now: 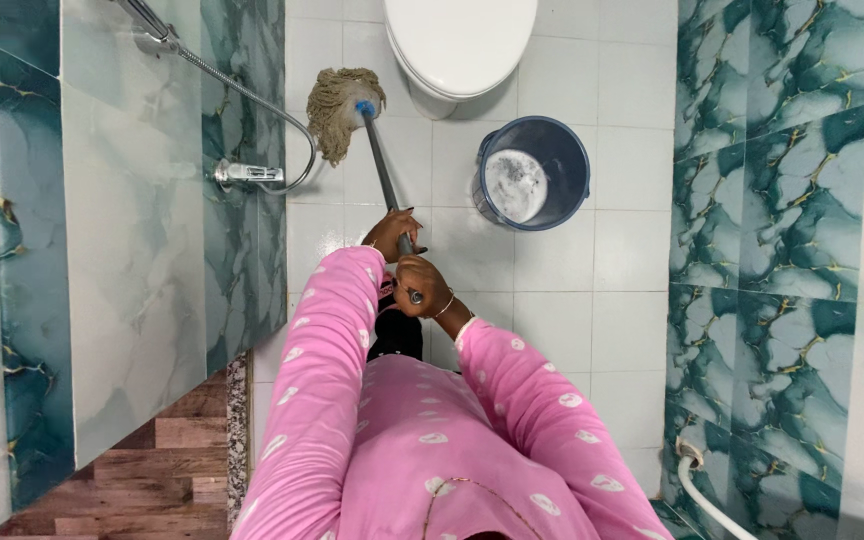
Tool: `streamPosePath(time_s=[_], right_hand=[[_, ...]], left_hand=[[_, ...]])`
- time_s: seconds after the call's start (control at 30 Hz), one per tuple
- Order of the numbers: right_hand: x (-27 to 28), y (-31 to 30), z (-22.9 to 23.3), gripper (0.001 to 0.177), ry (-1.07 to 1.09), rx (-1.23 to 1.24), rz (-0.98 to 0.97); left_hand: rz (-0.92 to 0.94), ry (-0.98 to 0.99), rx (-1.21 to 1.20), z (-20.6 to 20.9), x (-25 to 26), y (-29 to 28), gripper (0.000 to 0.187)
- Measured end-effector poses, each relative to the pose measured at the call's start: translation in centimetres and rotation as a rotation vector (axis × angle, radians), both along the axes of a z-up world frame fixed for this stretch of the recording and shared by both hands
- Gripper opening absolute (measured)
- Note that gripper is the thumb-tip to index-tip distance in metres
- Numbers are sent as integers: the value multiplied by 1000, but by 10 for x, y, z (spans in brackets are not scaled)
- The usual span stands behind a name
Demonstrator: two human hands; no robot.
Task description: The person cleans the floor by dipping a mop into a bucket of soapy water, wringing it out by hand, and then pushing it across the tile surface.
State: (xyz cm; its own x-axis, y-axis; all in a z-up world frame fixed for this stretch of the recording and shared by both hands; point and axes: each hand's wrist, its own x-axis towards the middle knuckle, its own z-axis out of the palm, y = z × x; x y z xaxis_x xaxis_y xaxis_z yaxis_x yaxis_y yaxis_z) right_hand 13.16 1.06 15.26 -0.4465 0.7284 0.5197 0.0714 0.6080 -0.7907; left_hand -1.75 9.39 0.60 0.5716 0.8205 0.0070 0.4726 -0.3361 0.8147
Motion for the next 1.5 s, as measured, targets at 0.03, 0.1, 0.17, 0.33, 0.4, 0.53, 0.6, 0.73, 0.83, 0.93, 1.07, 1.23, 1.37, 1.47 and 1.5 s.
streamPosePath(time_s=[0.03, 0.1, 0.17, 0.33, 0.4, 0.53, 0.6, 0.73, 0.83, 0.93, 1.07, 1.23, 1.37, 1.47, 1.5], right_hand=[[5, 1, 2, 19, -8, 13, 7], [15, -4, 8, 20, -13, 40, 17], [26, -20, 16, 22, -4, 26, 42], [64, -49, 31, 22, 93, -40, 43], [83, -50, 37, 23, 115, -74, 42], [121, -41, 39, 23, 179, -102, -46], [130, -38, 34, 23, 150, -115, -86], [141, -36, 26, 24, 153, -89, -23], [142, -38, 27, 23, 150, -44, 75], [136, -32, 28, 21, 157, -37, 134], [114, -11, 24, 19, 165, 16, 111], [84, 35, 12, 19, 152, 29, 109], [51, 100, -2, 21, 90, 37, 94], [22, 162, -6, 23, 68, 58, 90], [10, 185, -10, 23, 62, 46, 85]], left_hand=[[27, -12, 8, 2, 1, 4, 30], [19, 16, -30, 7, 10, -7, 27], [20, 38, -65, 14, 18, -26, 25], [81, -1, -63, 25, 57, -59, 31], [146, -42, -29, 33, 80, -70, 33], [261, -103, 63, 57, 119, -82, 45], [268, -139, 97, 69, 133, -87, 47], [343, -144, 86, 64, 149, -90, 26], [311, -124, 88, 47, 142, -92, 8], [312, -184, 81, 37, 137, -90, 9], [311, -158, 97, 32, 120, -65, 8], [321, -218, 107, 20, 93, -19, 9], [323, -189, -26, 15, 57, 43, 12], [275, -205, 9, 22, 31, 108, 19], [266, -165, 7, 18, 17, 133, 17]])
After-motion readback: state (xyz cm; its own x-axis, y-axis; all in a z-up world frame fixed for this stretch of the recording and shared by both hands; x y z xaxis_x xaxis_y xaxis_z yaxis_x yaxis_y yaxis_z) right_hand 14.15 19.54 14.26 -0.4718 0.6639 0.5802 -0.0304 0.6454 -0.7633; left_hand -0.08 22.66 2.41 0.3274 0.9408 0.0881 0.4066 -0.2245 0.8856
